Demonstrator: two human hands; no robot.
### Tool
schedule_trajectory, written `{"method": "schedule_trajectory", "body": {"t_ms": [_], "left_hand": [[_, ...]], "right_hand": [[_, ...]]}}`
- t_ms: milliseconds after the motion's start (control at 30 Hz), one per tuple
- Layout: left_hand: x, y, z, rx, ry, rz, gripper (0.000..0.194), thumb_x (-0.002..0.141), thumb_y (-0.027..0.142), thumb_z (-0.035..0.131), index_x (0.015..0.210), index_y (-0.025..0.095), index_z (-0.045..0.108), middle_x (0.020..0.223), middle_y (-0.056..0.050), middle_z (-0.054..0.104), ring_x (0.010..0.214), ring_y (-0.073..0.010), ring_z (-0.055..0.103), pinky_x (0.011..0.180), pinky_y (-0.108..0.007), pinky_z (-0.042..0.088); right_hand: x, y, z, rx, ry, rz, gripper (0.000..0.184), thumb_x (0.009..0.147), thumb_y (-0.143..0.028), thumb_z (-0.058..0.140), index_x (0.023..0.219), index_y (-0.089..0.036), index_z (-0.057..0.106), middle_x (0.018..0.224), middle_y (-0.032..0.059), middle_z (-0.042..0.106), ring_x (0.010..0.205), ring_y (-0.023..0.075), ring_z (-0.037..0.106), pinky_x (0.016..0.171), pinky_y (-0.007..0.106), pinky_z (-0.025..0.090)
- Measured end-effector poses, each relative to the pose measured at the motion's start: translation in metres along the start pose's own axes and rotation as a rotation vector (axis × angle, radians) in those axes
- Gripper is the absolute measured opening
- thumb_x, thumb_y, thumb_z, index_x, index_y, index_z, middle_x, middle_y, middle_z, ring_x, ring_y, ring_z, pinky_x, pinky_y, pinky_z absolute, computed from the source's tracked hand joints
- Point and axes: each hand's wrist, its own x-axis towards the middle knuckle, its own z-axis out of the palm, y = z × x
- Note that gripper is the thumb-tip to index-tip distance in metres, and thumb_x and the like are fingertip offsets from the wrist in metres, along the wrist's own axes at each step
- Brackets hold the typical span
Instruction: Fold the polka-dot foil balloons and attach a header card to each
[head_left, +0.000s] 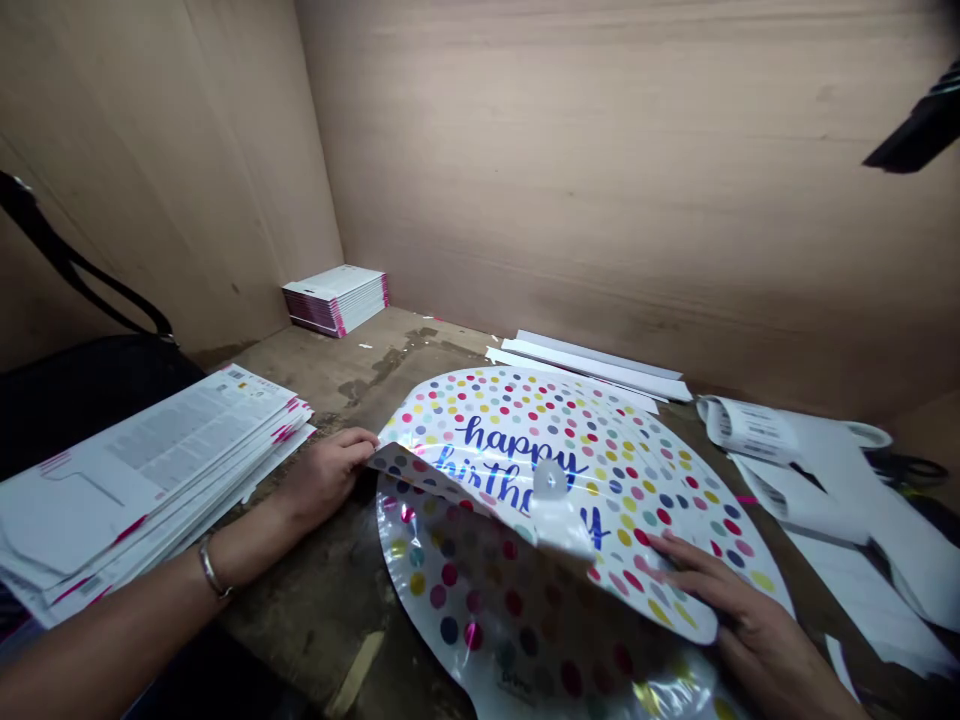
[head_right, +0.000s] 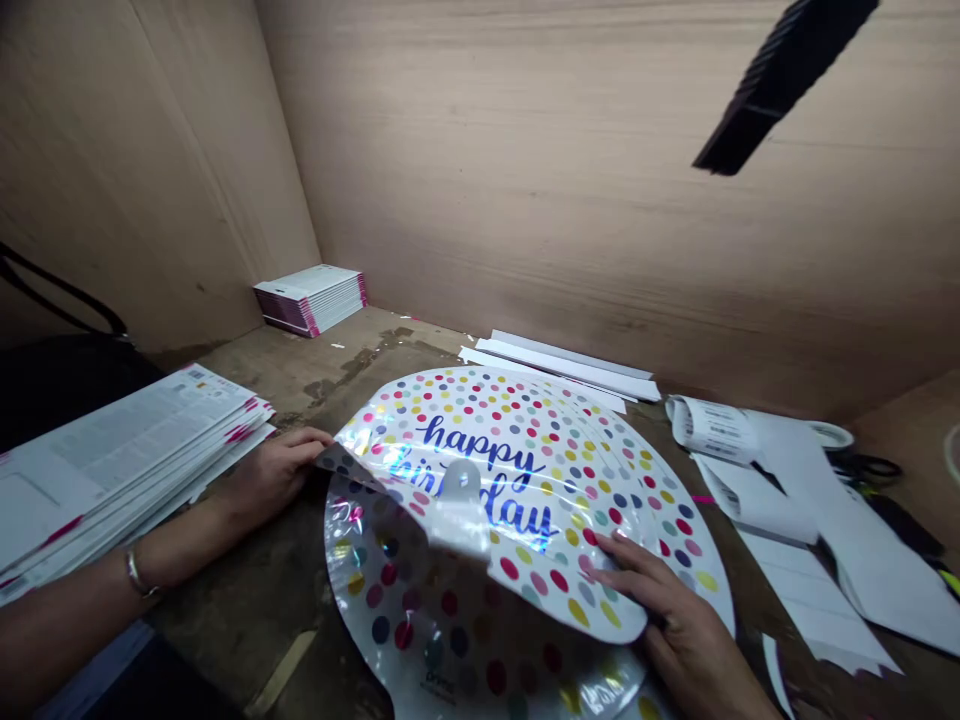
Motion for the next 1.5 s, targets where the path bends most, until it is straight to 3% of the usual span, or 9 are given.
{"method": "schedule_trajectory", "body": {"t_ms": [167, 367, 500, 667, 867, 1033, 1233, 1367, 1500], "left_hand": [[-0.002, -0.003, -0.001, 0.033, 0.069, -0.146, 0.025, 0.084, 0.018, 0.041, 0.097, 0.021, 0.062, 0.088, -0.003, 0.066, 0.082, -0.0186, 0.06, 0.074, -0.03, 0.047], [-0.002, 0.001, 0.0, 0.049, 0.057, -0.155, 0.039, 0.071, 0.025, 0.061, 0.109, 0.018, 0.06, 0.109, -0.008, 0.062, 0.102, -0.025, 0.056, 0.088, -0.037, 0.046], [-0.003, 0.001, 0.002, -0.002, 0.054, -0.118, 0.022, 0.078, 0.02, 0.051, 0.095, 0.02, 0.065, 0.106, -0.006, 0.064, 0.099, -0.0211, 0.058, 0.089, -0.035, 0.046], [-0.002, -0.004, -0.003, 0.086, 0.046, -0.058, 0.025, 0.084, 0.019, 0.041, 0.084, 0.018, 0.065, 0.093, -0.007, 0.068, 0.091, -0.0213, 0.06, 0.084, -0.037, 0.049], [-0.002, 0.001, -0.016, 0.132, -0.196, 0.13, 0.048, 0.079, 0.017, 0.046, 0.125, 0.029, 0.052, 0.14, -0.002, 0.045, 0.134, -0.0274, 0.032, 0.109, -0.055, 0.022], [-0.007, 0.011, -0.031, 0.092, -0.405, 0.183, 0.068, 0.075, 0.009, 0.045, 0.137, 0.036, 0.037, 0.144, 0.002, 0.039, 0.137, -0.0244, 0.025, 0.111, -0.054, 0.017], [-0.018, 0.013, -0.039, 0.102, -0.523, 0.102, 0.067, 0.08, 0.025, 0.053, 0.141, 0.034, 0.029, 0.148, -0.002, 0.032, 0.137, -0.0261, 0.024, 0.11, -0.056, 0.013], [-0.017, 0.023, -0.039, 0.067, -0.446, 0.094, 0.049, 0.09, 0.034, 0.045, 0.138, 0.031, 0.037, 0.147, -0.004, 0.033, 0.137, -0.025, 0.027, 0.111, -0.054, 0.013], [0.017, 0.06, -0.02, -0.045, -0.237, 0.163, 0.039, 0.094, 0.028, 0.035, 0.13, 0.022, 0.049, 0.14, -0.005, 0.045, 0.131, -0.0192, 0.038, 0.111, -0.041, 0.026]], "right_hand": [[0.0, -0.004, 0.0, -0.027, 0.017, 0.0, 0.033, 0.078, -0.027, 0.052, 0.106, -0.033, 0.069, 0.13, 0.0028, 0.056, 0.121, 0.0289, 0.049, 0.099, 0.051, 0.041], [0.001, -0.01, 0.0, 0.009, 0.065, 0.041, 0.029, 0.074, -0.033, 0.058, 0.099, -0.03, 0.072, 0.125, 0.0053, 0.06, 0.118, 0.0314, 0.052, 0.097, 0.053, 0.043], [-0.001, -0.001, 0.004, 0.006, 0.062, 0.042, 0.031, 0.073, -0.029, 0.057, 0.101, -0.029, 0.071, 0.127, 0.005, 0.059, 0.12, 0.0314, 0.051, 0.098, 0.053, 0.042], [0.0, -0.002, 0.002, 0.002, 0.001, 0.056, 0.03, 0.077, -0.031, 0.057, 0.105, -0.029, 0.07, 0.128, 0.0053, 0.058, 0.121, 0.0315, 0.049, 0.1, 0.054, 0.041], [0.001, -0.026, -0.006, 0.003, -0.024, 0.048, 0.035, 0.08, -0.027, 0.054, 0.113, -0.029, 0.066, 0.131, 0.0064, 0.055, 0.125, 0.0284, 0.045, 0.104, 0.053, 0.036], [0.0, -0.035, -0.006, -0.021, -0.004, 0.054, 0.037, 0.081, -0.026, 0.053, 0.117, -0.028, 0.063, 0.131, 0.0065, 0.055, 0.126, 0.0275, 0.044, 0.104, 0.052, 0.037], [0.0, -0.029, -0.003, -0.073, 0.005, 0.026, 0.038, 0.08, -0.031, 0.055, 0.116, -0.029, 0.064, 0.13, 0.005, 0.056, 0.123, 0.0299, 0.048, 0.101, 0.052, 0.041], [0.001, -0.025, -0.002, -0.137, -0.027, 0.013, 0.043, 0.075, -0.03, 0.059, 0.118, -0.029, 0.063, 0.13, 0.0046, 0.056, 0.123, 0.0318, 0.048, 0.099, 0.053, 0.043], [0.004, -0.033, -0.004, -0.172, -0.039, -0.016, 0.05, 0.073, -0.022, 0.056, 0.122, -0.028, 0.06, 0.135, 0.0045, 0.05, 0.125, 0.0307, 0.045, 0.102, 0.053, 0.04]]}}
